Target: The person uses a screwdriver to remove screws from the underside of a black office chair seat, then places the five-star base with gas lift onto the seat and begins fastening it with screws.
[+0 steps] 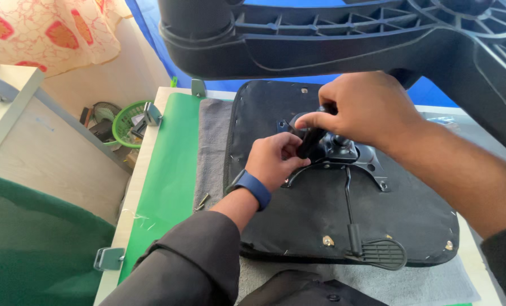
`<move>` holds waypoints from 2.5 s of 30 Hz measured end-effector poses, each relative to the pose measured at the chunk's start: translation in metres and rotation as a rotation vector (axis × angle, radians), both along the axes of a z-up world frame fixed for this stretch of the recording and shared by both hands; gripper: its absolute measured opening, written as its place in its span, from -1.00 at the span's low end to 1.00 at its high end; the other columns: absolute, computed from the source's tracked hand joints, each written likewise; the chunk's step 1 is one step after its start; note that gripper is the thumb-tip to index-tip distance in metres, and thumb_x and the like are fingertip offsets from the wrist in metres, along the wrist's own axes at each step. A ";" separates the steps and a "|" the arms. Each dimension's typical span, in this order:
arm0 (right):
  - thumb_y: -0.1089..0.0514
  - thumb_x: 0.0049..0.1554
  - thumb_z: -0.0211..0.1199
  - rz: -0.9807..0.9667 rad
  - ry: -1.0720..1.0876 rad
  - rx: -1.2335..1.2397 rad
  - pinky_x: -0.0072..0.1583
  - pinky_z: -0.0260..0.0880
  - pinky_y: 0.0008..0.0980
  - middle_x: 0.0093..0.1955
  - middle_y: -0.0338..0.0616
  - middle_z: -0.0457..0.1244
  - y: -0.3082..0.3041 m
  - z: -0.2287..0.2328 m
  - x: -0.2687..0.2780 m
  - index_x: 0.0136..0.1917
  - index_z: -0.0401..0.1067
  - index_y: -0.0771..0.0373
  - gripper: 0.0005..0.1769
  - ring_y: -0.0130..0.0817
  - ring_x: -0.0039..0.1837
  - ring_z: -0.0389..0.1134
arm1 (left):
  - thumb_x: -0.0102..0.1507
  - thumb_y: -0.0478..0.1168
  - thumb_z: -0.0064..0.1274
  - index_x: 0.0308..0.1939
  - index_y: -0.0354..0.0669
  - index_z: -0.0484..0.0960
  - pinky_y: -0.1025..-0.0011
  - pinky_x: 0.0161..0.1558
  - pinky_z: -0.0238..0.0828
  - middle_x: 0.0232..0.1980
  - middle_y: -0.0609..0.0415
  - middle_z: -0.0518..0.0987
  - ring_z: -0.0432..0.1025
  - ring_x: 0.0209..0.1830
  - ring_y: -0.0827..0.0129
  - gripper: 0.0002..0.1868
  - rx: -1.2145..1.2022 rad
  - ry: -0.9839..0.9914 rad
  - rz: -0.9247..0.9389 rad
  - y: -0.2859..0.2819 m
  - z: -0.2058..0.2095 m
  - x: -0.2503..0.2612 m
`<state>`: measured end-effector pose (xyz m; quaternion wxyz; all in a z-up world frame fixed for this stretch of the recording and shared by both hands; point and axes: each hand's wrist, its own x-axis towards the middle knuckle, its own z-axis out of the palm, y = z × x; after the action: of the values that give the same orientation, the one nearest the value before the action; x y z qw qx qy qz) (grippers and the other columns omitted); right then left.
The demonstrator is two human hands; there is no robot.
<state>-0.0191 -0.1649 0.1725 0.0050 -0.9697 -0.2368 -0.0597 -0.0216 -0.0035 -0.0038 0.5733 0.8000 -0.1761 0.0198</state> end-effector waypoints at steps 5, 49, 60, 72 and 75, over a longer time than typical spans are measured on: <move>-0.22 0.03 0.32 0.378 0.205 0.443 -0.06 0.45 -0.32 -0.01 -0.16 0.35 -0.006 0.007 0.000 0.11 0.52 0.11 -0.50 -0.27 -0.08 0.43 | 0.09 -0.29 0.36 0.02 -0.30 0.67 0.47 -0.16 0.59 -0.26 0.03 0.72 0.64 -0.27 0.45 -0.58 -0.053 -0.067 -0.123 0.011 0.005 0.009; 0.04 -0.07 0.21 0.442 0.017 0.653 0.05 0.38 -0.09 -0.08 0.02 0.39 -0.024 0.008 -0.008 0.07 0.51 0.30 -0.54 0.06 0.06 0.41 | 0.10 -0.24 0.32 -0.23 -0.30 0.72 0.43 -0.29 0.54 -0.43 0.02 0.71 0.64 -0.41 0.43 -0.77 0.183 0.067 -0.149 -0.003 0.026 0.015; 0.01 -0.05 0.25 0.264 0.008 0.618 0.06 0.38 -0.11 -0.02 0.00 0.39 -0.025 0.008 -0.017 0.08 0.57 0.24 -0.54 0.01 0.06 0.41 | 0.06 -0.31 0.33 -0.10 -0.19 0.75 0.46 -0.23 0.53 -0.37 0.10 0.75 0.58 -0.36 0.51 -0.68 0.042 0.184 -0.228 0.001 0.034 0.020; 0.00 -0.04 0.25 0.304 -0.082 0.619 0.01 0.38 -0.08 -0.12 0.00 0.37 -0.019 0.006 -0.019 -0.02 0.56 0.28 -0.61 0.03 -0.01 0.40 | 0.15 -0.24 0.24 0.01 -0.21 0.68 0.58 -0.01 0.52 -0.15 0.17 0.74 0.59 -0.10 0.61 -0.65 -0.249 0.440 -0.497 0.016 0.031 0.026; -0.11 -0.07 0.35 0.120 0.001 0.481 -0.02 0.39 -0.07 -0.21 0.02 0.36 -0.012 0.006 -0.015 -0.20 0.53 0.28 -0.61 0.02 -0.06 0.42 | 0.15 -0.30 0.31 -0.02 -0.29 0.71 0.50 -0.03 0.53 -0.16 0.05 0.70 0.56 -0.12 0.51 -0.68 0.037 0.224 -0.430 0.022 0.037 0.028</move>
<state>-0.0345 -0.1770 0.1782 0.2393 -0.9249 -0.2729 -0.1134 0.0063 0.0183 0.0331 0.5656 0.7516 -0.2780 -0.1946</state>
